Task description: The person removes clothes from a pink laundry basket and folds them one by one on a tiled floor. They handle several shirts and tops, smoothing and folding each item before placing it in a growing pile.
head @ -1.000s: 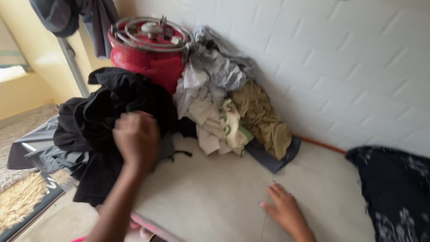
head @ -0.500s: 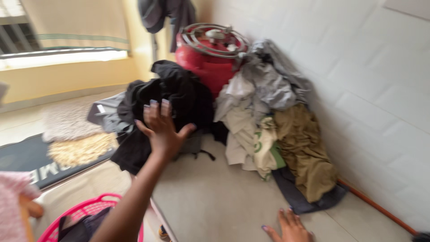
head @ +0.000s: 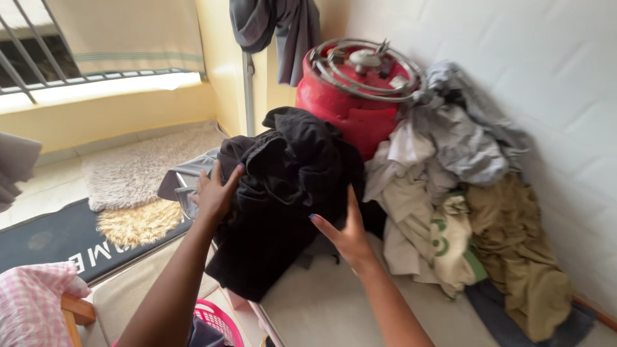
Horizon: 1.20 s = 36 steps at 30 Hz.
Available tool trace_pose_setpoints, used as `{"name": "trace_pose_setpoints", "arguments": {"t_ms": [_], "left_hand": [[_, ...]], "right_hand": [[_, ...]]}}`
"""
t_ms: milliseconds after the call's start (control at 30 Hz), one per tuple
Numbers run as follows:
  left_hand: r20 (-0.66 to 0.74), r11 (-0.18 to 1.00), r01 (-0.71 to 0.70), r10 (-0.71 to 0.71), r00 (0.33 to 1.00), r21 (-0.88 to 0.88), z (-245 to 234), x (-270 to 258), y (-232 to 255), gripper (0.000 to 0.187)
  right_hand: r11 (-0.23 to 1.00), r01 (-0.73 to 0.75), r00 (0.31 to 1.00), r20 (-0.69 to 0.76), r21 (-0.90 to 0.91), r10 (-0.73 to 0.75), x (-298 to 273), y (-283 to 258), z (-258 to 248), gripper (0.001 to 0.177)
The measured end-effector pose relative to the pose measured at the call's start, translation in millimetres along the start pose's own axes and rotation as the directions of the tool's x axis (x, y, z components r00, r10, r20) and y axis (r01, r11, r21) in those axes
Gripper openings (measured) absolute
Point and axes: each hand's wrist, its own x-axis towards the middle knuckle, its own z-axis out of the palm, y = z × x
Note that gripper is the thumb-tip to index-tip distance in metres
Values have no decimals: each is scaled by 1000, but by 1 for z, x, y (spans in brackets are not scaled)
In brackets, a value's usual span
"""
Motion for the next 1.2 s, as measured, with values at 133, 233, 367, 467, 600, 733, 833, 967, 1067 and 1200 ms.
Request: {"name": "trace_pose_setpoints", "arguments": {"t_ms": [133, 233, 367, 467, 600, 733, 833, 967, 1067, 1200], "left_hand": [[-52, 957, -255, 264, 963, 137, 45, 41, -41, 88], [-5, 901, -422, 425, 905, 95, 68, 83, -68, 78], [115, 867, -498, 496, 861, -10, 92, 148, -83, 75], [156, 816, -578, 574, 804, -26, 92, 187, -82, 74], [199, 741, -670, 664, 721, -42, 61, 187, -64, 67], [22, 953, -209, 219, 975, -220, -3, 143, -6, 43], [-273, 731, -450, 359, 893, -513, -38, 102, 65, 38], [-34, 499, -866, 866, 499, 20, -39, 49, 130, 62], [188, 557, -824, 802, 567, 108, -10, 32, 137, 75], [105, 593, -805, 799, 592, 28, 13, 40, 131, 72]], "right_hand": [[851, 43, 979, -147, -524, -140, 40, 26, 73, 123], [762, -238, 955, -287, -602, 71, 37, 27, 111, 129], [639, -381, 924, -243, -668, 297, 44, 15, 156, 136], [484, -396, 899, -221, -781, 378, 67, 10, 185, 129], [486, -399, 904, -245, -778, 351, 84, 17, 199, 133], [532, -361, 921, -204, -766, 331, 83, 23, 195, 130], [614, -330, 933, -150, -717, 326, 70, 24, 183, 131], [708, -61, 996, 2, -703, 87, 69, 27, 155, 130], [764, -63, 986, 79, -642, 147, 66, 36, 125, 115], [866, 67, 986, 167, -496, 19, 39, 42, 69, 82]]}}
